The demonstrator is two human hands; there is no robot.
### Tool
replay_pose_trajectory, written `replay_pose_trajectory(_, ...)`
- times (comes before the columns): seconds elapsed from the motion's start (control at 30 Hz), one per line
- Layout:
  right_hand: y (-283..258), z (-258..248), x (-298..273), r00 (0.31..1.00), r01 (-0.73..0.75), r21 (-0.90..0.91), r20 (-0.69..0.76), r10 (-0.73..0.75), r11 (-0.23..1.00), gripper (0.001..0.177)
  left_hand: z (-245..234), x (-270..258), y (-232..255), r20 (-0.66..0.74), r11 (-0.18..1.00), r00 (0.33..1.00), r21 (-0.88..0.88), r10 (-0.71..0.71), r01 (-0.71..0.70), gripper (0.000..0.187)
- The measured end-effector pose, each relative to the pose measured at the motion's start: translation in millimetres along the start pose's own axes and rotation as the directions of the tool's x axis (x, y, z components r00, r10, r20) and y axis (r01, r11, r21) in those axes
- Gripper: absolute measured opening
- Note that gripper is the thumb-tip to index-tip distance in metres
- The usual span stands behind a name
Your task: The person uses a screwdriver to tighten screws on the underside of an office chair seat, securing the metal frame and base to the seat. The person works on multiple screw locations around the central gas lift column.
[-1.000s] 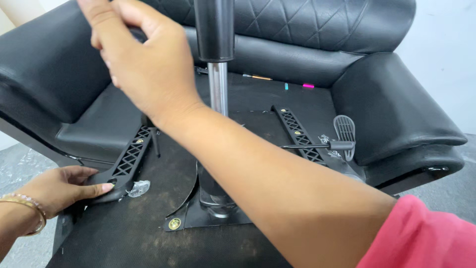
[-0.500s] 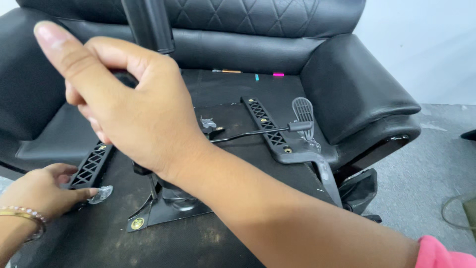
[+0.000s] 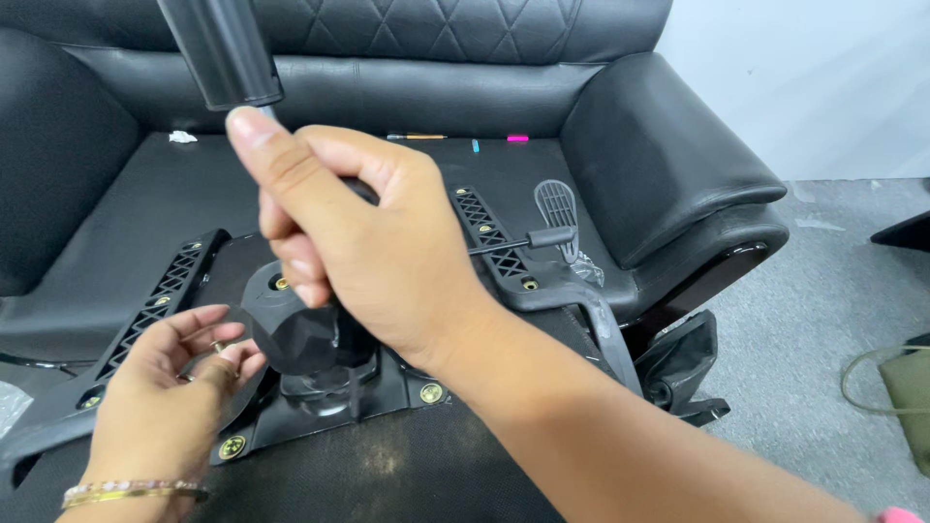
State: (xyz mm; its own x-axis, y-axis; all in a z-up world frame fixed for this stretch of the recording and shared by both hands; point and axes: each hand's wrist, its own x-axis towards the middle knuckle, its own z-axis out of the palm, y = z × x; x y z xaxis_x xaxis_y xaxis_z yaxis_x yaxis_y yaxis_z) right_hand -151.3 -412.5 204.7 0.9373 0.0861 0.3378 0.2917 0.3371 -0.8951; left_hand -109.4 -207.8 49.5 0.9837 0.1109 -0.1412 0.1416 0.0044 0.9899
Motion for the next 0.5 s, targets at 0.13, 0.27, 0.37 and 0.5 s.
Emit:
replay_pose_trajectory(0.13, -6.8, -20.4, -3.1, 0.999, 0.018, -0.084, -0.035, -0.021, 0.996, 0.046, 5.3, -23.6, 14.3, -0.115, 0.991, 0.993, -0.133, 0.000, -0.015, 0.037)
replay_pose_trajectory(0.27, -11.7, -37.6, -4.9, 0.994, -0.007, -0.043, -0.105, 0.003, 0.999, 0.042, 12.1, -41.8, 21.6, -0.145, 0.969, 0.978, -0.175, 0.148, -0.173, 0.040)
replay_pose_trajectory(0.37, -18.0, -44.1, -4.8, 0.994, 0.021, -0.076, -0.102, -0.029, 0.997, 0.042, 22.9, -57.8, 31.9, -0.208, 0.943, 0.925, -0.027, 0.318, -0.331, 0.047)
replay_pose_trajectory(0.5, -24.7, -40.9, -6.8, 0.995, 0.097, -0.374, 0.044, -0.086, 0.922, 0.028, 42.9, -81.0, 57.8, -0.081, 0.870, 0.871, -0.056, 0.485, -0.490, 0.060)
